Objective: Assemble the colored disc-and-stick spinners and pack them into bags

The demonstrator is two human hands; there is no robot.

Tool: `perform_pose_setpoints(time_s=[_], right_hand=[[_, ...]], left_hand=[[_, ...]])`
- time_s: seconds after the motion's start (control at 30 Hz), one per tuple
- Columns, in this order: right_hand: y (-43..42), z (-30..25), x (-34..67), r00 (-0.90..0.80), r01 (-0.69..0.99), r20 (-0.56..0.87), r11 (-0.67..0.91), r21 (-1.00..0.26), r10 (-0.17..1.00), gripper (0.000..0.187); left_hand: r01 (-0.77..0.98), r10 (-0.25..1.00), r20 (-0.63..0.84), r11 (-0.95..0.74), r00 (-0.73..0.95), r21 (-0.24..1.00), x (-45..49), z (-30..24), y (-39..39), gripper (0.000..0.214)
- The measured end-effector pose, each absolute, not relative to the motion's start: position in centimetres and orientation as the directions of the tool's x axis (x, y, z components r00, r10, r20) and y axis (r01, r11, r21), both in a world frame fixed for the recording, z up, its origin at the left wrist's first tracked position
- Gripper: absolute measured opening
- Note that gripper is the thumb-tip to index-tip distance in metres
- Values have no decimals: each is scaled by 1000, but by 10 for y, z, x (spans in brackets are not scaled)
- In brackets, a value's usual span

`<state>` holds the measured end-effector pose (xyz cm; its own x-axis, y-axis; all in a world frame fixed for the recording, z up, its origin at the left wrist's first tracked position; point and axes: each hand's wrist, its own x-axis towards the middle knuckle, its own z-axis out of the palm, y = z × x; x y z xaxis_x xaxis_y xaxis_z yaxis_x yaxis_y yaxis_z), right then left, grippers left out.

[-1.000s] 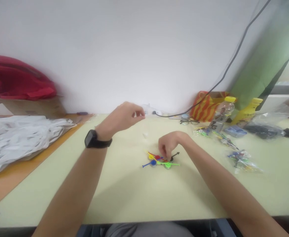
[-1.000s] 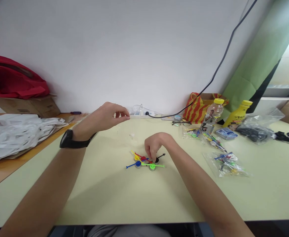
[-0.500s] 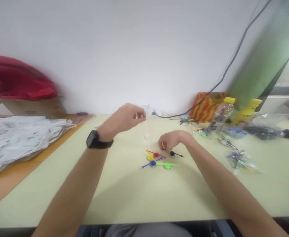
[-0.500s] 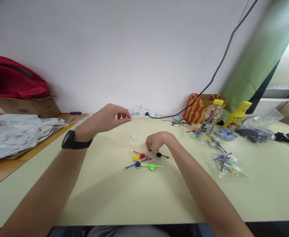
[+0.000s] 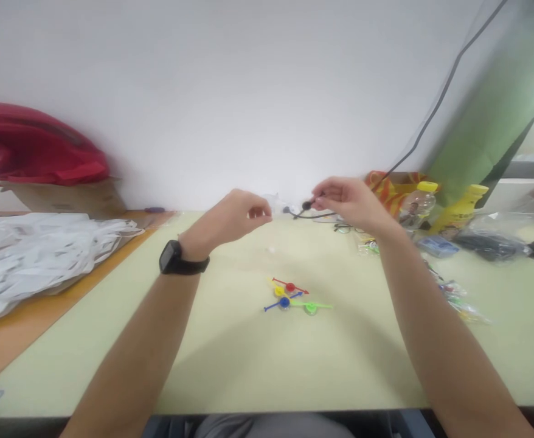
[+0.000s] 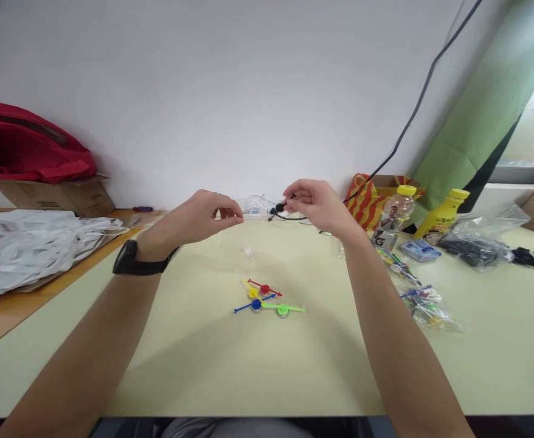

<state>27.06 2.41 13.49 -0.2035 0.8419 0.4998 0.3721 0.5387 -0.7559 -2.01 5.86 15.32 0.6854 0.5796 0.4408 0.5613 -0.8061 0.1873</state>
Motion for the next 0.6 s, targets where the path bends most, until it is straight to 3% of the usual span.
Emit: perform_pose_setpoints(time_s=[0.1, 0.27, 0.43, 0.6], right_hand=[[11, 144, 257, -114, 280, 626, 630, -725, 771, 22], [0, 149, 243, -123, 364, 723, 708, -605, 680, 16], [-1, 150, 244, -206, 452, 730, 725, -520, 652, 17], [-2, 148, 245, -360, 542, 622, 699, -467, 695, 14]], left_hand=[[552, 576, 440, -810, 689, 197, -19, 152, 56, 20], [524, 563, 451, -822, 692, 223, -15, 151, 48, 21], [485, 527, 445, -848, 724, 214, -6, 151, 41, 19], [481, 519, 425, -853, 742, 203, 1, 148, 38, 17]])
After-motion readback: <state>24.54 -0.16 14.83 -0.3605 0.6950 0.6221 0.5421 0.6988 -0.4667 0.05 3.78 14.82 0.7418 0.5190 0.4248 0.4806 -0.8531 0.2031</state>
